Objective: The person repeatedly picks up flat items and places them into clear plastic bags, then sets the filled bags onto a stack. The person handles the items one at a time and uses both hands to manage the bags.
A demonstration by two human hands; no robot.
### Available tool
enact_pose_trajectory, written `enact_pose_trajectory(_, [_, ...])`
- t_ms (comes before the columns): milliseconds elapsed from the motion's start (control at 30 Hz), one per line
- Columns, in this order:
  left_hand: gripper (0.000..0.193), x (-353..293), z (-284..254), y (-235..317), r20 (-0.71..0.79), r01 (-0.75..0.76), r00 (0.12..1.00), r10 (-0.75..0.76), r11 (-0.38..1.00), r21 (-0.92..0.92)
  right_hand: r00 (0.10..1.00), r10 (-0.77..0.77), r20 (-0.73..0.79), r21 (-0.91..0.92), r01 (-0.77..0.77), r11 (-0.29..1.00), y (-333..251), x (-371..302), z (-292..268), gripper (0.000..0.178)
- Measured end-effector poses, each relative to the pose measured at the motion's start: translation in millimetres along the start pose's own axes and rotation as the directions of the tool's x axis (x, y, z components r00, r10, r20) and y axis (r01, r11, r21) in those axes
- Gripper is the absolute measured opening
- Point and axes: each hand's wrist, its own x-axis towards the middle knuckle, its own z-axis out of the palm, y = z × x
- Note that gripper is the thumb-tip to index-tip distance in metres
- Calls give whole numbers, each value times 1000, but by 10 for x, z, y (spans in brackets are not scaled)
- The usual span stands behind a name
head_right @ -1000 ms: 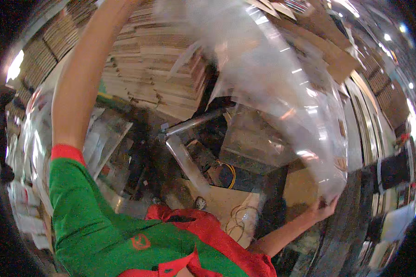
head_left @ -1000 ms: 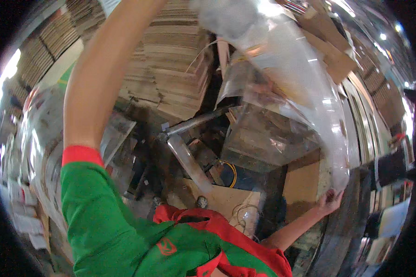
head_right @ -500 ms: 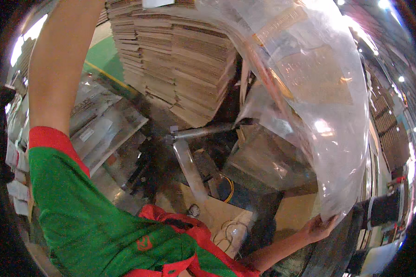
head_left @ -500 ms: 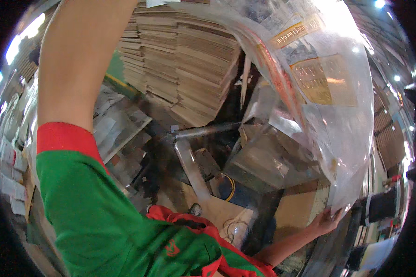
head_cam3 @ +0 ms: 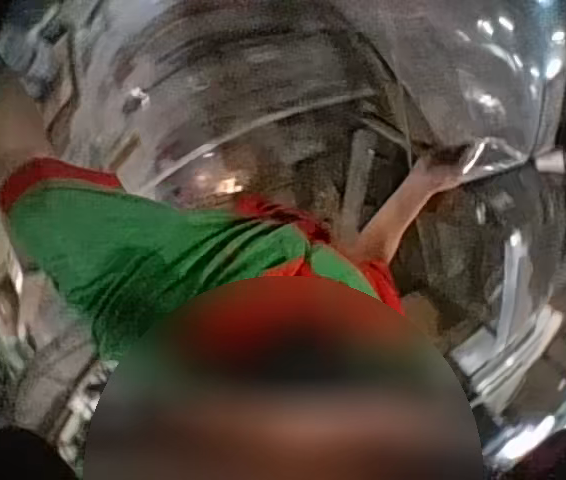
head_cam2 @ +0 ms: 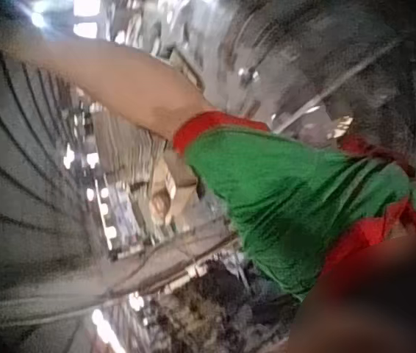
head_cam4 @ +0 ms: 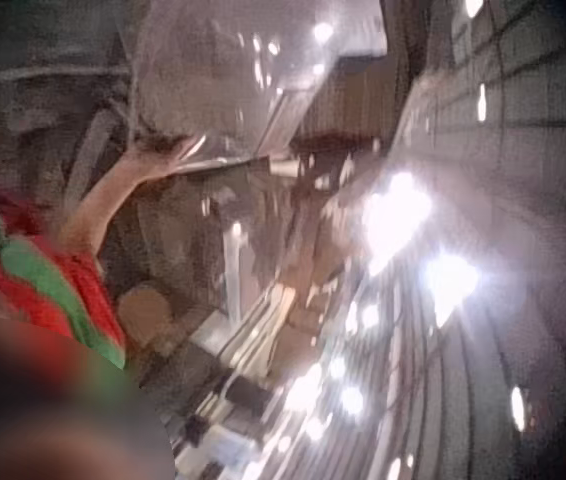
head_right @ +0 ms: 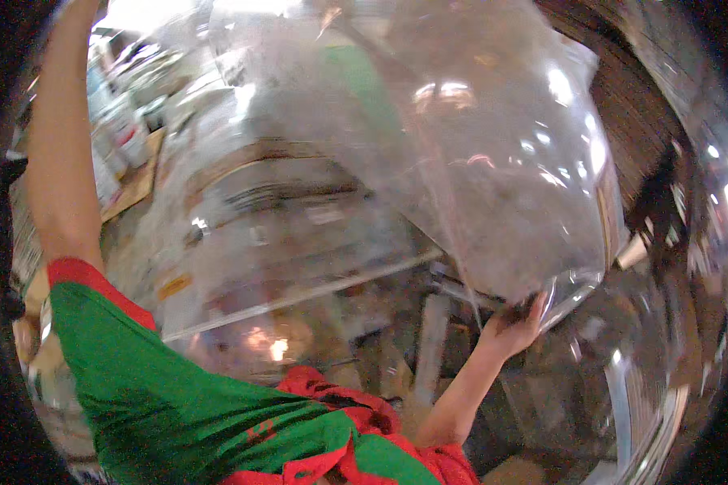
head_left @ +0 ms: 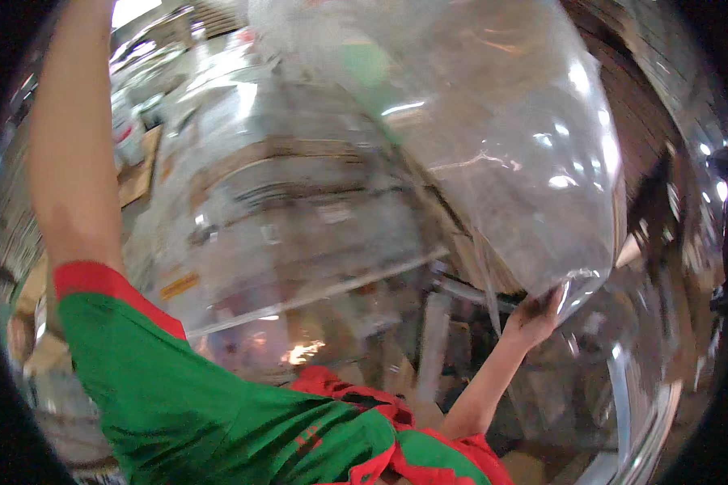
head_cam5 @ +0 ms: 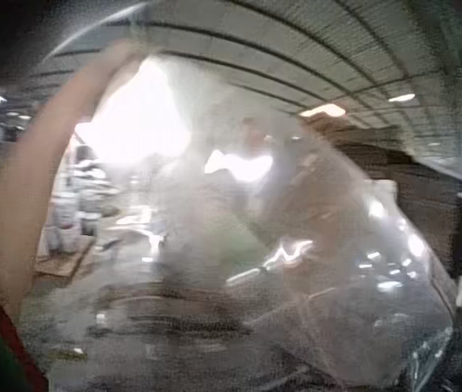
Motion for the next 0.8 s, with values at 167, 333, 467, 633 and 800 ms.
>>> enact_pose_trajectory(167, [38,-1436,-2114,-2651,-400,559,779,-482,823,97,901,246,357,-192,-187,963,1864,188,1130,28])
enact_pose_trajectory(333, [35,-3767,-2171,-5009,-313,739,665,-678,536,408,684,725,79,-535,-585,610,3909,-100,938,13])
enact_pose_trajectory(467, [44,-5061,-1655,-5684,-303,772,597,-743,428,470,627,769,-128,-720,-592,363,4823,-408,163,17])
enact_pose_trajectory(633, [43,-5693,-1306,-5982,-342,924,375,-861,377,62,509,825,-247,-672,-703,232,4909,-587,-349,18])
enact_pose_trajectory(800, [46,-5939,-1464,-6326,-425,962,244,-872,165,216,464,865,-192,-677,-700,226,4783,-707,-222,22])
